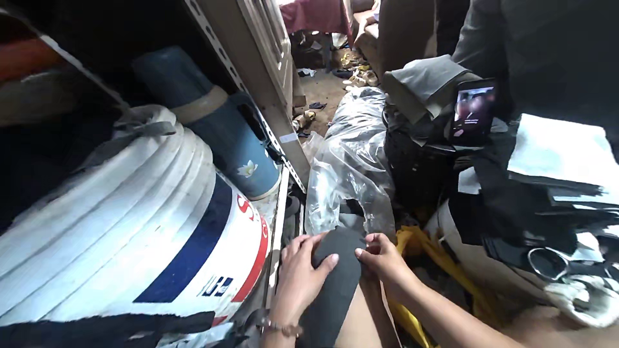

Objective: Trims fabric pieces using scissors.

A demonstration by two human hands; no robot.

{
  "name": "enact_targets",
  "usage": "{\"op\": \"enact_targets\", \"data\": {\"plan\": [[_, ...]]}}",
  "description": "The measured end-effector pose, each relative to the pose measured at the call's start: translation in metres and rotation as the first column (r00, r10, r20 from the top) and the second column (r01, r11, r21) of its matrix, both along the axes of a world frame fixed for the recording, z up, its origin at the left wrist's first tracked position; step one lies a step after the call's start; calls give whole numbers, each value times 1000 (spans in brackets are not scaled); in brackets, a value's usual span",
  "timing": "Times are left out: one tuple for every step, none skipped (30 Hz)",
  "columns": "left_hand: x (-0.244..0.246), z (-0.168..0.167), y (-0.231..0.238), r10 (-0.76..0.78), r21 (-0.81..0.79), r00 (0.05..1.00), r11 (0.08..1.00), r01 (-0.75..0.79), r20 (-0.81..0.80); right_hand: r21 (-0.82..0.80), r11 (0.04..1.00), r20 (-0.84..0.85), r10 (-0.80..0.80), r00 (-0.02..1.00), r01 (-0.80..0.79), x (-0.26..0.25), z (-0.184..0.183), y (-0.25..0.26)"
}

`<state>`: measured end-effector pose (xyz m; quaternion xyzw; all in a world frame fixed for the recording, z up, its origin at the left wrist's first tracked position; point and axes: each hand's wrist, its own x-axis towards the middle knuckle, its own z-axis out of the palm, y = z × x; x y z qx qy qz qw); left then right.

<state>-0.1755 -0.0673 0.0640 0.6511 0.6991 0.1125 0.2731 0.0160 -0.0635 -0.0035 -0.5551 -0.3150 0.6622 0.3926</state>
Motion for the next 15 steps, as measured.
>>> {"op": "enact_targets", "data": {"plan": [[3, 3, 16, -49, -116, 999, 992, 49, 2, -11, 1000, -19, -9, 1000, 9, 0, 1, 0], [6, 2, 29, -81, -188, 996, 978, 85, 28, -23, 1000, -40, -22, 999, 21, 1, 2, 1], [10, 0, 38, -98, -227, 993, 968, 109, 60, -33, 999, -60, -32, 998, 30, 2, 3, 1], [13, -3, 44, -113, -250, 991, 960, 129, 77, -39, 998, -78, -42, 996, 39, 3, 4, 0], [17, -4, 47, -128, -260, 988, 955, 145, 82, -36, 999, -97, -43, 994, 39, 4, 6, -1], [19, -5, 48, -142, -257, 986, 953, 159, 86, -23, 999, -118, -34, 992, 32, 6, 7, -2], [21, -5, 48, -155, -234, 983, 957, 173, 95, 6, 1000, -135, -22, 991, 23, 8, 7, -3], [21, -6, 44, -167, -182, 979, 965, 186, 116, 52, 999, -150, -4, 989, 12, 9, 6, -5], [19, -5, 39, -177, -107, 972, 975, 194, 154, 116, 993, -159, 7, 987, 12, 11, 8, -7], [19, -3, 33, -186, -23, 961, 981, 195, 205, 199, 980, -166, 6, 986, 27, 12, 10, -9], [18, 0, 26, -190, 53, 945, 982, 183, 266, 291, 956, -167, 4, 986, 46, 14, 15, -11], [18, 3, 19, -192, 132, 924, 979, 156, 330, 377, 924, -163, 6, 987, 56, 17, 22, -13], [18, 6, 13, -190, 176, 893, 976, 128, 409, 459, 887, -152, 10, 988, 61, 19, 29, -16], [18, 8, 8, -190, 182, 837, 977, 111, 513, 530, 846, -136, 18, 991, 58, 22, 36, -18], [18, 10, 4, -180, 157, 751, 982, 103, 635, 583, 811, -120, 29, 992, 47, 25, 44, -20]]}}
